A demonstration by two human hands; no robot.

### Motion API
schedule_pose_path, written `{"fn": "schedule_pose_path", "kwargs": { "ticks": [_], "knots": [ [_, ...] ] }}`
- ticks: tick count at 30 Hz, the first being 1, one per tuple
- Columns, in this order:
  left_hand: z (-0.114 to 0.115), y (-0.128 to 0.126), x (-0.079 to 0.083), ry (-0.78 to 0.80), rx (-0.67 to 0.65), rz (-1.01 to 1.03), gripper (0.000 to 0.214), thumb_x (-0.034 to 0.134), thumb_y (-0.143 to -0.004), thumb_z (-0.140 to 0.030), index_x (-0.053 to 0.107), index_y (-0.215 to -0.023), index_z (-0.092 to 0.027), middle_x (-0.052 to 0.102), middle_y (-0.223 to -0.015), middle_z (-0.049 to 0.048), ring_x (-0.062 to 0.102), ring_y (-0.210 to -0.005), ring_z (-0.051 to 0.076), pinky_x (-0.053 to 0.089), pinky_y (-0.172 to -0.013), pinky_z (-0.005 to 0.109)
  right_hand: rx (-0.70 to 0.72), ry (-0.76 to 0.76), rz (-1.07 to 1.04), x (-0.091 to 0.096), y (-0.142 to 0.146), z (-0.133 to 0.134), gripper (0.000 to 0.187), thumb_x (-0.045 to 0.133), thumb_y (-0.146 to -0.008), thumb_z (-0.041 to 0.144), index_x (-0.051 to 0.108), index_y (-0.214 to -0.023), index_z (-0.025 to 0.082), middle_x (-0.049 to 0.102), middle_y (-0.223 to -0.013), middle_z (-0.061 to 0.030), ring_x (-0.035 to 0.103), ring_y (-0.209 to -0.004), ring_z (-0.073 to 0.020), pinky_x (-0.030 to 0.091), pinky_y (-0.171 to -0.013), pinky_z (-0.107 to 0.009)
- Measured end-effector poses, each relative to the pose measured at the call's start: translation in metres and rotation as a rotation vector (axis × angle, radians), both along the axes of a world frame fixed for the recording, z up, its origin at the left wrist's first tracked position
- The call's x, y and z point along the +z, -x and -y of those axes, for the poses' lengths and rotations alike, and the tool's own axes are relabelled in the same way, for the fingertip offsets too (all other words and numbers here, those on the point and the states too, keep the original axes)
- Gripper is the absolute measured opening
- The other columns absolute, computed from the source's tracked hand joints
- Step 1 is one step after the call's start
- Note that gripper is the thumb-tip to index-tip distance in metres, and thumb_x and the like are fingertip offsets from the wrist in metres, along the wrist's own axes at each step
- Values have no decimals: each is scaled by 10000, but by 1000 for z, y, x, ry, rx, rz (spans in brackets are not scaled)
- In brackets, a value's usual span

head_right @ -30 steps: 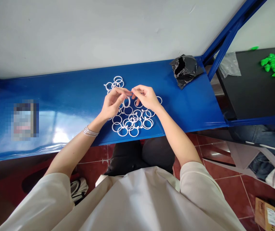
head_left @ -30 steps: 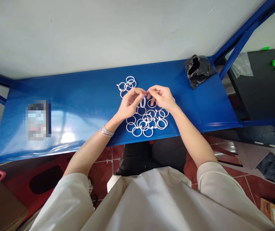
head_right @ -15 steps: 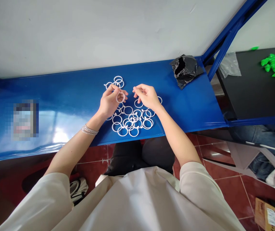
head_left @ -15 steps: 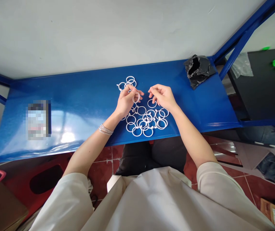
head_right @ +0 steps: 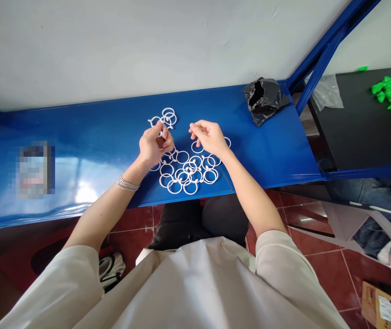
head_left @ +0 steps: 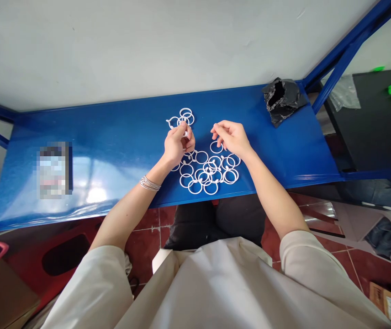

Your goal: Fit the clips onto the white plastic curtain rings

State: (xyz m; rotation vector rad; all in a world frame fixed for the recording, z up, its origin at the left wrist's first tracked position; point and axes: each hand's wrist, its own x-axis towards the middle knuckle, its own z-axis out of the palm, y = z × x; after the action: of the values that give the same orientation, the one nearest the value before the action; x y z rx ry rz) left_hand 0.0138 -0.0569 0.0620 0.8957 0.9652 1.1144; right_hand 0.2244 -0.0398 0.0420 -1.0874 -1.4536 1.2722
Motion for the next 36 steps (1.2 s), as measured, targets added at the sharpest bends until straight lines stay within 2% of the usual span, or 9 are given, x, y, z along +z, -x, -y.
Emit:
{"fn": "schedule_pose_path", "kwargs": {
  "ticks": [8, 13, 16, 20, 24, 28, 33, 36],
  "knots": [
    [-8, 9, -18, -116, -49, -84, 634, 635, -998, -819, 486, -750, -255, 437, -549, -34, 433, -455, 117, 371, -428, 298, -7, 19, 21, -1, -1, -1, 745, 737, -817, 948, 729, -855, 204, 730, -765, -36, 599, -506, -101, 431, -409, -236],
    [-6, 8, -20, -117, -82, -128, 637, 526, -1026, -837, 489, -764, -257, 471, -567, -11, 454, -473, 132, 361, -451, 311, -8, 24, 44, 0, -1, -1, 744, 727, -825, 955, 724, -863, 212, 740, -784, -44, 598, -516, -110, 436, -419, -250],
    [-6, 8, -21, -116, -96, -122, 609, 520, -1019, -820, 497, -787, -257, 506, -595, 7, 489, -495, 149, 390, -481, 320, -9, 7, 61, -2, -1, -1, 740, 719, -833, 955, 725, -867, 216, 738, -782, -40, 600, -523, -115, 447, -439, -258],
    [-7, 9, -21, -127, -112, -98, 573, 531, -978, -810, 495, -815, -261, 571, -675, 40, 562, -553, 182, 433, -500, 340, -32, -43, 129, -5, 0, -1, 712, 702, -875, 929, 733, -881, 218, 740, -777, -38, 605, -545, -129, 491, -508, -280],
    [-9, 10, -19, -146, -108, -58, 514, 606, -924, -740, 504, -795, -254, 595, -765, 57, 567, -581, 176, 446, -499, 335, -66, -145, 229, -7, -2, -1, 618, 707, -951, 827, 735, -885, 213, 766, -807, -64, 681, -671, -182, 549, -651, -327],
    [-15, 14, -22, -203, 4, -126, 412, 685, -903, -609, 528, -788, -246, 605, -815, 49, 561, -608, 160, 474, -555, 336, -93, -226, 333, -7, -7, -1, 427, 718, -1015, 633, 734, -896, 223, 797, -882, -82, 713, -799, -233, 587, -790, -382],
    [-26, 30, -29, -377, 330, -426, 270, 708, -981, -481, 647, -873, -241, 668, -906, 49, 662, -850, 190, 587, -867, 375, -6, -271, 465, -6, -14, -2, 106, 765, -966, 312, 767, -914, 220, 794, -962, -88, 707, -836, -236, 593, -868, -414],
    [-32, 41, -33, -458, 476, -625, 228, 801, -947, -433, 711, -892, -231, 703, -1020, 69, 677, -1012, 223, 579, -990, 397, 30, -271, 514, -6, -15, -3, 37, 777, -948, 255, 787, -943, 220, 781, -988, -91, 714, -862, -242, 596, -886, -427]
  ]
}}
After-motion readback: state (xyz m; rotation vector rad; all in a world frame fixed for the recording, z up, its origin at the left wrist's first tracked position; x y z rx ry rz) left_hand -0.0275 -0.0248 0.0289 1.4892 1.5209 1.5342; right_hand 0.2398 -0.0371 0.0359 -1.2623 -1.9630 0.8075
